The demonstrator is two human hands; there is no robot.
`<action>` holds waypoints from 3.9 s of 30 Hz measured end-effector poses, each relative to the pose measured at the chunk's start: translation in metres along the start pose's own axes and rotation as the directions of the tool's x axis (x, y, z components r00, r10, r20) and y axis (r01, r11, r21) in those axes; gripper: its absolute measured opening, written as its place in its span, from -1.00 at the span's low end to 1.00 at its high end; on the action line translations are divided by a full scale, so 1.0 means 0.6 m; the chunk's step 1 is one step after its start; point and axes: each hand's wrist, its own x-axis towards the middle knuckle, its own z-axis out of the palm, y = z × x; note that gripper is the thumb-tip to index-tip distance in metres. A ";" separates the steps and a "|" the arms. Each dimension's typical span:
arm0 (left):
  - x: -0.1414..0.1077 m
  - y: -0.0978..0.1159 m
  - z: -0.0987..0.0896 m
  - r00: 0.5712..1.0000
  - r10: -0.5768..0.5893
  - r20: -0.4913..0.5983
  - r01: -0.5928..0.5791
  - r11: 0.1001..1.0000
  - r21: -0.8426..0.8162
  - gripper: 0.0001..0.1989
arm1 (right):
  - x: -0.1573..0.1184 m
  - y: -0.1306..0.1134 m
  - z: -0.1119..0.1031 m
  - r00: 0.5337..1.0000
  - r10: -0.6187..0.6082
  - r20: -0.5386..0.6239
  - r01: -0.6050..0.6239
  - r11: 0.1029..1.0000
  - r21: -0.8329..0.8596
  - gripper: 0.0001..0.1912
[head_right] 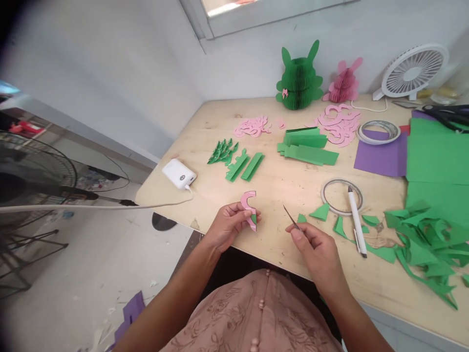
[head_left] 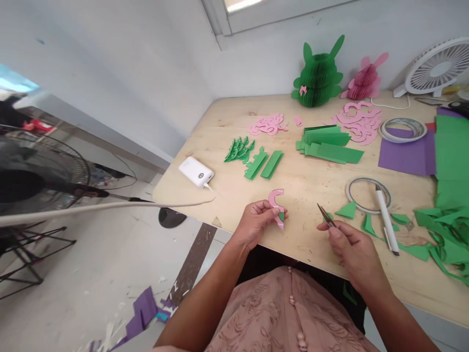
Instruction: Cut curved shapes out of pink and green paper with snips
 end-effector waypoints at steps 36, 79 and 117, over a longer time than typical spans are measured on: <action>-0.050 0.002 -0.034 0.949 0.103 0.297 -0.062 0.988 -0.142 -0.77 | -0.023 -0.081 0.144 0.978 0.054 -0.200 -0.038 0.996 0.082 -0.82; -0.034 0.025 -0.021 0.984 0.063 0.166 -0.048 0.995 -0.093 -0.81 | -0.017 -0.065 0.142 0.989 0.115 -0.088 -0.109 0.991 0.074 -0.78; -0.049 -0.006 -0.026 0.982 -0.056 0.180 0.071 0.995 -0.077 -0.77 | -0.001 -0.059 0.146 0.972 0.142 -0.187 -0.113 0.981 0.158 -0.80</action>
